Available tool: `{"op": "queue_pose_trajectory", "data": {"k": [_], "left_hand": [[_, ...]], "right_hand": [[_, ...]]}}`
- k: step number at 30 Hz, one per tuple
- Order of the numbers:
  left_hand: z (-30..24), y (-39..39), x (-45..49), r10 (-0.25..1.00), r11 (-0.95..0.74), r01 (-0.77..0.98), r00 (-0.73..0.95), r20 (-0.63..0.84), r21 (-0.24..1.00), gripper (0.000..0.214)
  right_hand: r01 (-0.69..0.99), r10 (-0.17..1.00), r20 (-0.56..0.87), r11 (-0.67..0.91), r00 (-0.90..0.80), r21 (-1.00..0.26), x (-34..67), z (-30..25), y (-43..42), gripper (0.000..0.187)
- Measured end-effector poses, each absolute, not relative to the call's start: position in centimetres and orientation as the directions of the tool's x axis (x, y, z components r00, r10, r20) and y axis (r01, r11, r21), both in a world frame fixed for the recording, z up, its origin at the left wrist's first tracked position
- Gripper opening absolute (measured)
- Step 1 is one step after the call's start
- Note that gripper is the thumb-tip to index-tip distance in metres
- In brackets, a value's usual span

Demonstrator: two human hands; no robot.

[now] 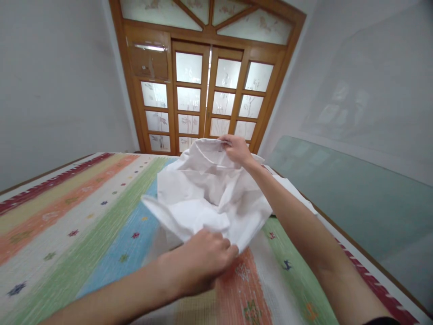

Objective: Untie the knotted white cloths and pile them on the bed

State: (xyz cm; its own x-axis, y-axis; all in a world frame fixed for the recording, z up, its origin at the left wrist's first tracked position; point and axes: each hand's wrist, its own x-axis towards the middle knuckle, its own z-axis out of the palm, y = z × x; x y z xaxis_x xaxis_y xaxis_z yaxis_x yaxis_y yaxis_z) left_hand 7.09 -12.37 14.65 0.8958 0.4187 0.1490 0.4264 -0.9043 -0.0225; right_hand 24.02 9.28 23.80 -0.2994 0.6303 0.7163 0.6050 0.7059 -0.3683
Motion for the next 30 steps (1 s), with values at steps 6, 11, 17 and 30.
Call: {"op": "queue_pose_trajectory", "data": {"k": [6,11,17,30], "left_hand": [[13.5,-11.9,6.6,0.489,-0.871,0.491,0.863,0.125,0.023,0.019],[15.8,-5.6,4.0,0.515,-0.713,0.700,0.567,0.643,-0.046,0.035],[19.0,-1.1,3.5,0.378,-0.560,0.775,0.555,0.741,-0.294,0.018],[20.6,0.7,4.5,0.283,-0.463,0.815,0.510,0.812,-0.350,0.019]], "right_hand": [[0.581,0.599,0.715,0.744,-0.361,-0.330,23.2,23.7,8.2,0.028],[0.434,0.552,0.656,0.828,-0.515,-0.356,23.3,23.3,6.1,0.024],[0.393,0.475,0.714,0.871,-0.514,-0.296,23.8,25.9,4.5,0.021],[0.758,0.306,0.801,0.599,-0.515,0.258,23.3,22.5,3.3,0.025]]}}
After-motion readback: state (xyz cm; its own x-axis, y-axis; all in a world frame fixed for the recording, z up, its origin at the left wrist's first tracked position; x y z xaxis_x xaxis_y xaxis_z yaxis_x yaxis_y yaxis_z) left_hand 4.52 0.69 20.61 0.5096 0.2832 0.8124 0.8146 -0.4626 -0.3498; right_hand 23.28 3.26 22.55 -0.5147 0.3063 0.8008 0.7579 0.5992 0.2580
